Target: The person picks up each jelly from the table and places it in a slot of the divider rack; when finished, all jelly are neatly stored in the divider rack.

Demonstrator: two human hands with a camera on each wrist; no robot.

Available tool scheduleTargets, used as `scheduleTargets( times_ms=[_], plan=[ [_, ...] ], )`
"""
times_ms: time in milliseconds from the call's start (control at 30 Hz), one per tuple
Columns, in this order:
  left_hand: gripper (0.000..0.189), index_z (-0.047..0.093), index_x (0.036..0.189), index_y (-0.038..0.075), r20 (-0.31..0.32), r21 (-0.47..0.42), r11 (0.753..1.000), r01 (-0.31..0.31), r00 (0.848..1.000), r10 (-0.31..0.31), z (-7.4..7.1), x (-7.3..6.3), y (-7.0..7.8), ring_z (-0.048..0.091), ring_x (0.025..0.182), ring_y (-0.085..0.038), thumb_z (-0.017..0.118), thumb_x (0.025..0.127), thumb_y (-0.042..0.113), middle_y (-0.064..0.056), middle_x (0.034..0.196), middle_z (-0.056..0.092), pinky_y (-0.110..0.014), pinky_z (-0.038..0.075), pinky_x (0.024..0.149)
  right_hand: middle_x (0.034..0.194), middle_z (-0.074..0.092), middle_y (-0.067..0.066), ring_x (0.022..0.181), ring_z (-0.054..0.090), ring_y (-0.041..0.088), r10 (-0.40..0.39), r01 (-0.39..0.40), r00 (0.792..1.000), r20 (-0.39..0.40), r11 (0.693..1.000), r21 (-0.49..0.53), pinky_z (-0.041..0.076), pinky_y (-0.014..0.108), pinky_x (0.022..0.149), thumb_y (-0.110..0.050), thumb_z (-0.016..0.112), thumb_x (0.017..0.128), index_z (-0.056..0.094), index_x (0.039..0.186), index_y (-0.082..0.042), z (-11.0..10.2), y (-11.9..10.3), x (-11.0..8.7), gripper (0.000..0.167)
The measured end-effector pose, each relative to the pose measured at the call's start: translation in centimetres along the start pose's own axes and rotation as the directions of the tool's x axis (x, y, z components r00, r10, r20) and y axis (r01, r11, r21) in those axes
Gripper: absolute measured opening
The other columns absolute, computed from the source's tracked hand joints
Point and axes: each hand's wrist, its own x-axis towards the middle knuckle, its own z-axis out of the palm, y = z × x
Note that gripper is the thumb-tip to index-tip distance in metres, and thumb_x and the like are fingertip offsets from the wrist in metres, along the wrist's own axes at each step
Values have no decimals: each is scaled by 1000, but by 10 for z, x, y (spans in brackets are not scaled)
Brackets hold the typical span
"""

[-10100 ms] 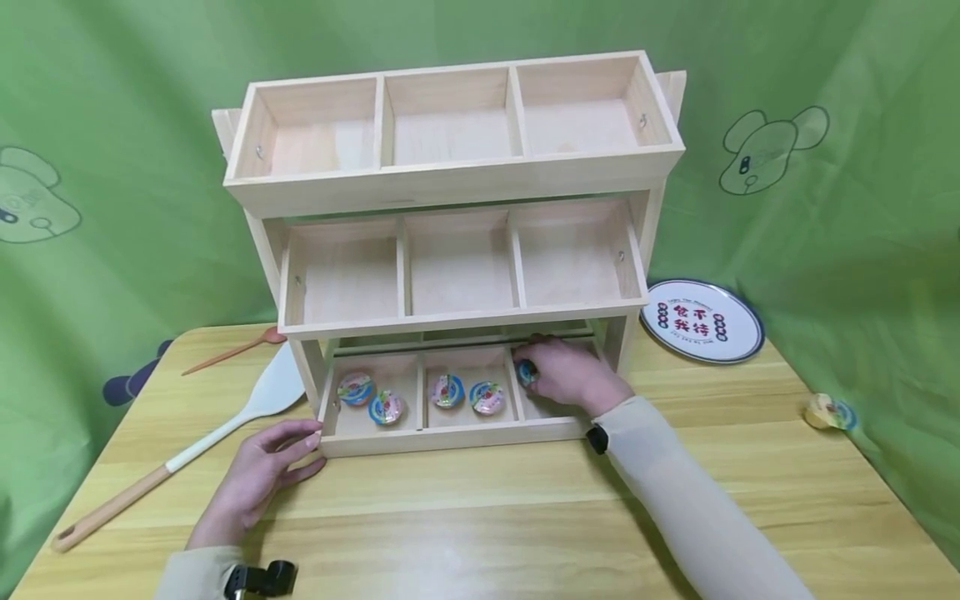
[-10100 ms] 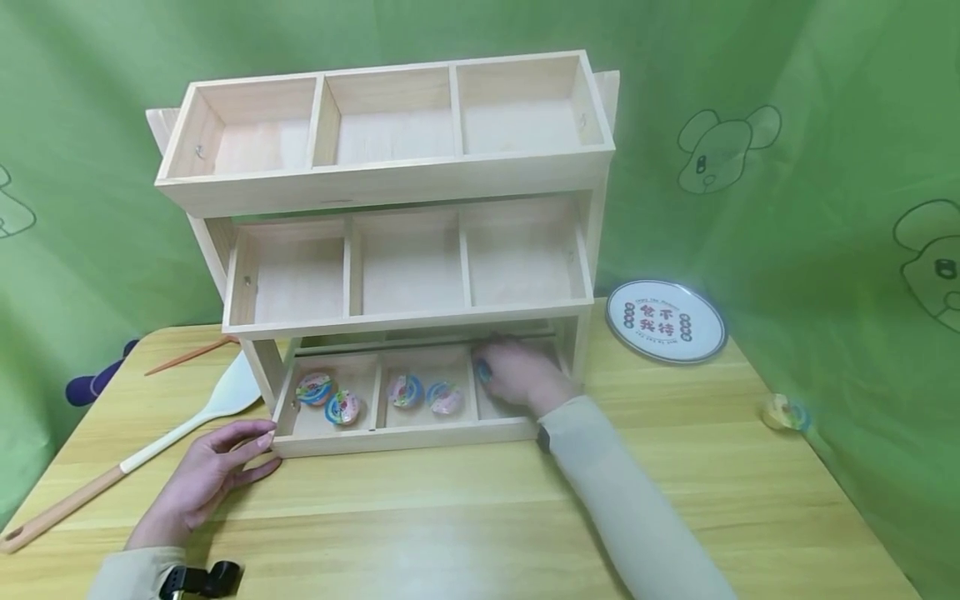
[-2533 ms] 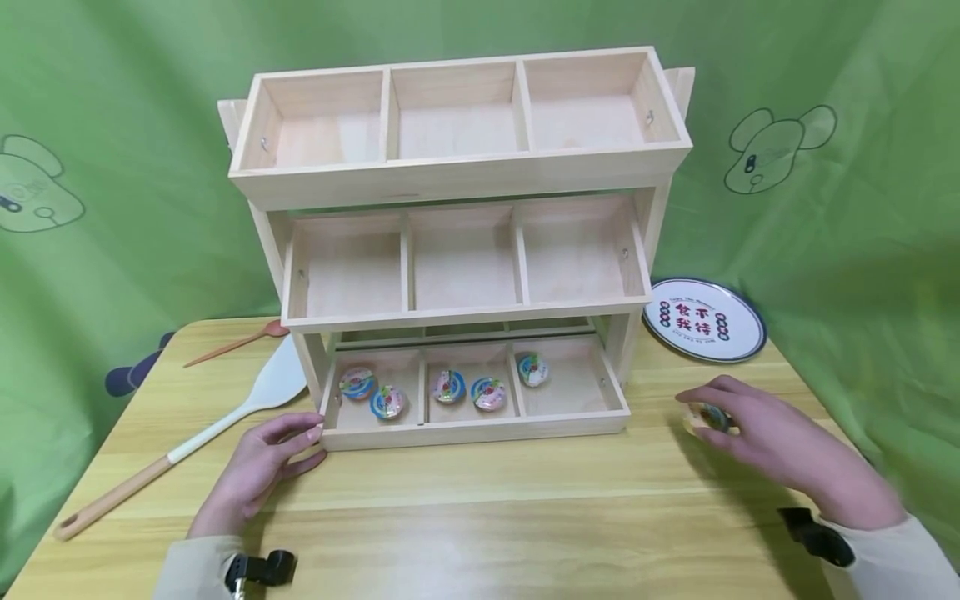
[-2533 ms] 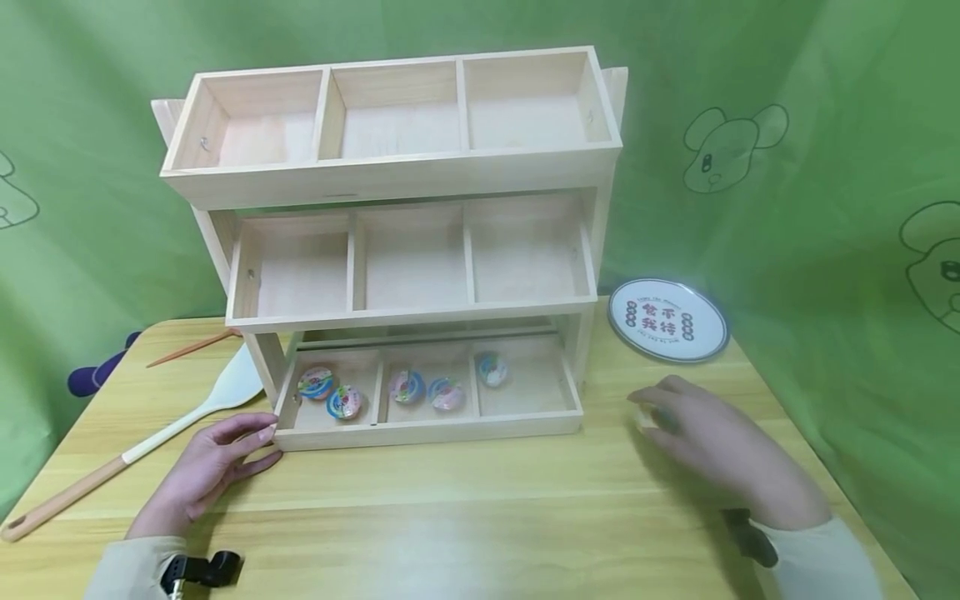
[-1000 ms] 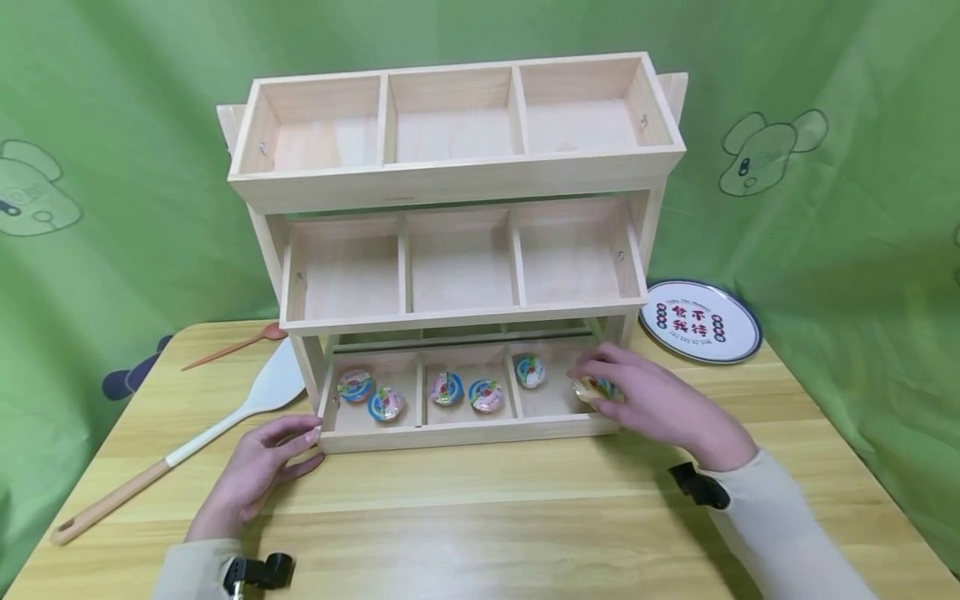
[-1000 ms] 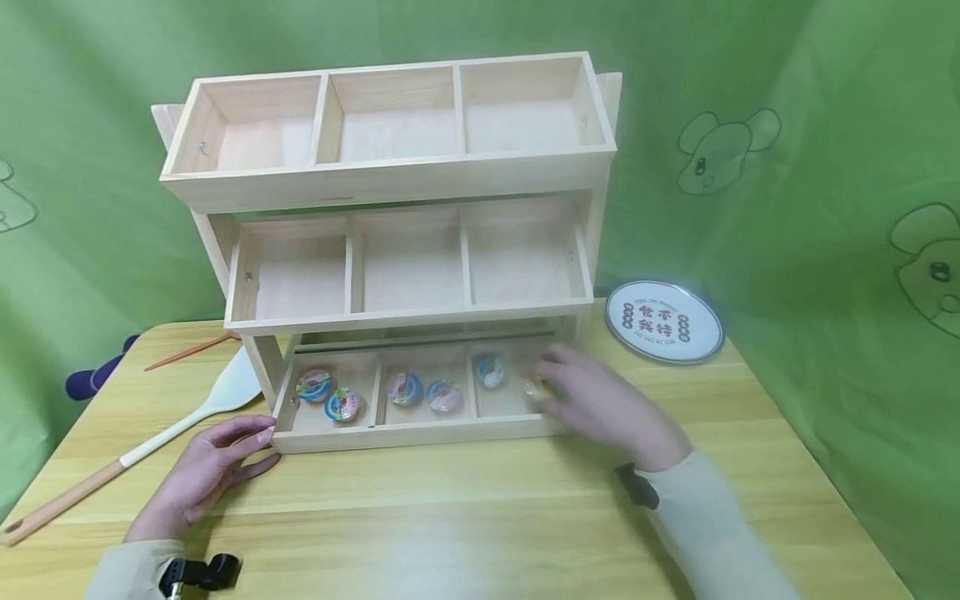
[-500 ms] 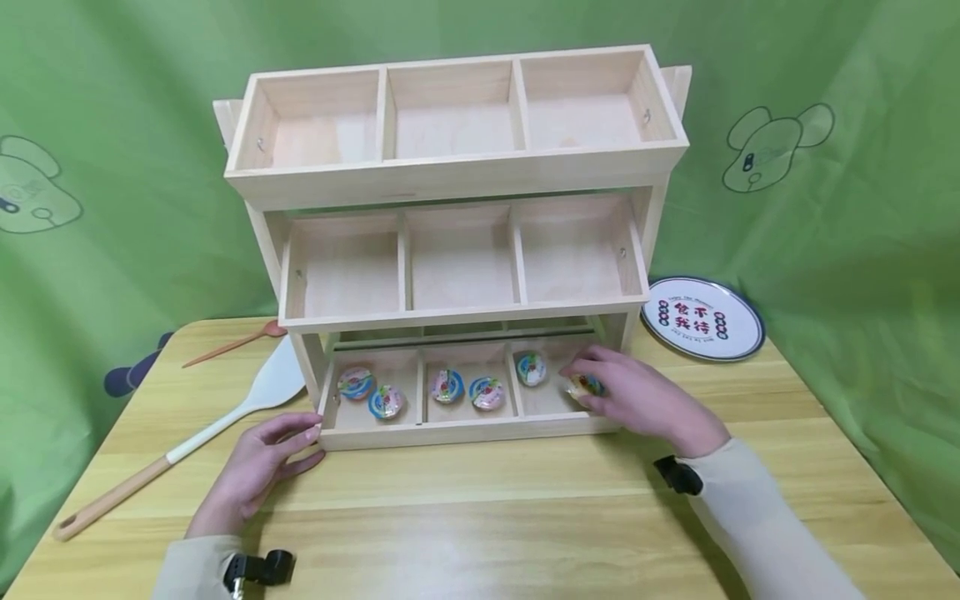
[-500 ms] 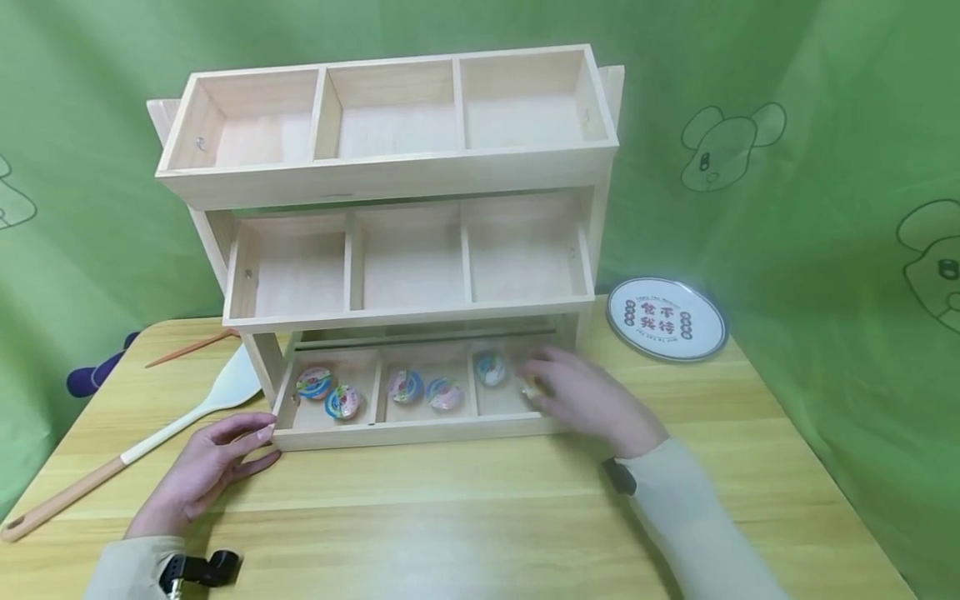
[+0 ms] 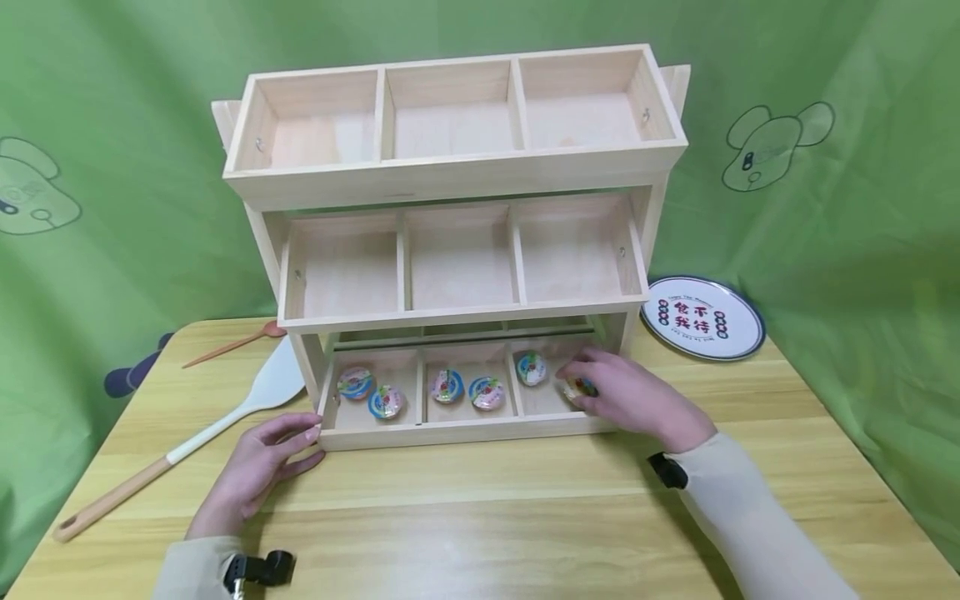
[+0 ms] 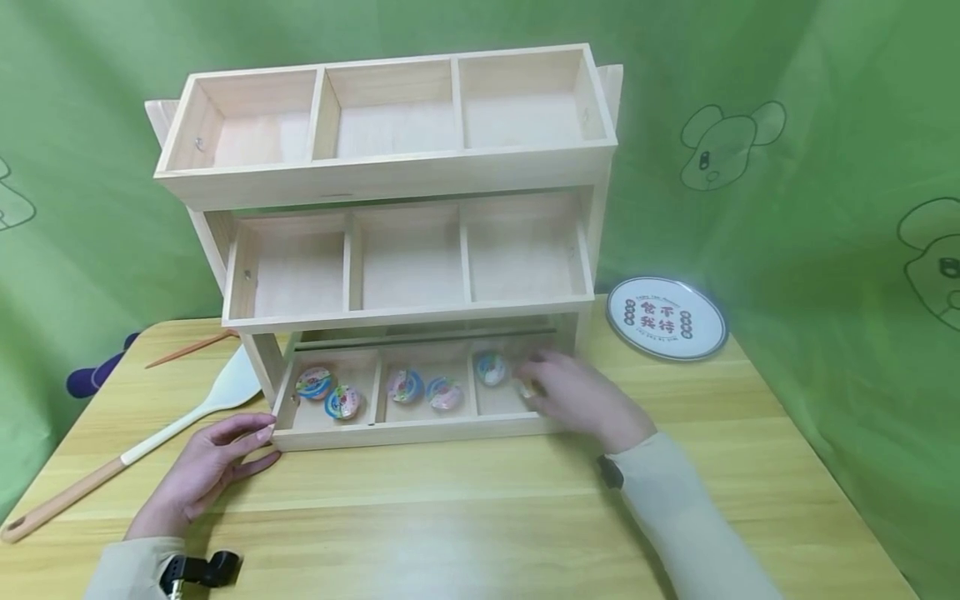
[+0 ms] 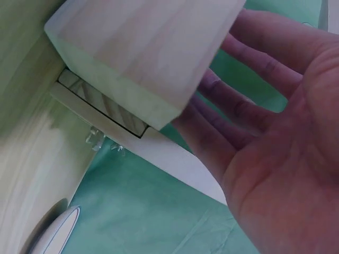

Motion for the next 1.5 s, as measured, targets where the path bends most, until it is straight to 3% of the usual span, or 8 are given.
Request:
scheduleTargets(
  times_ms=[1000,1300,1500],
  plan=[
    [30,63,121,-5,10,6,1000,0,1000,0,1,2,1,61,107,-21,66,93,2,-24,133,42,-43,53,97,119,60,15,104,59,33,22,-23,999,29,999,38,56,51,91,-6,76,83,67,121,-2,6,4,7,39],
    [28,64,120,-4,9,5,1000,-5,1000,5,0,1,0,61,106,-22,67,92,2,-18,128,48,-44,53,97,121,60,17,107,58,36,-1,1,1000,0,999,40,53,54,94,-8,75,85,66,120,-2,7,4,3,37],
    [27,65,118,-3,-1,5,1000,-4,1000,4,-1,0,-2,61,107,-21,66,92,2,-17,127,48,-44,53,97,118,61,14,106,59,34,25,-23,999,-31,999,48,53,54,93,-13,69,90,67,118,-2,2,0,-6,30]
  ],
)
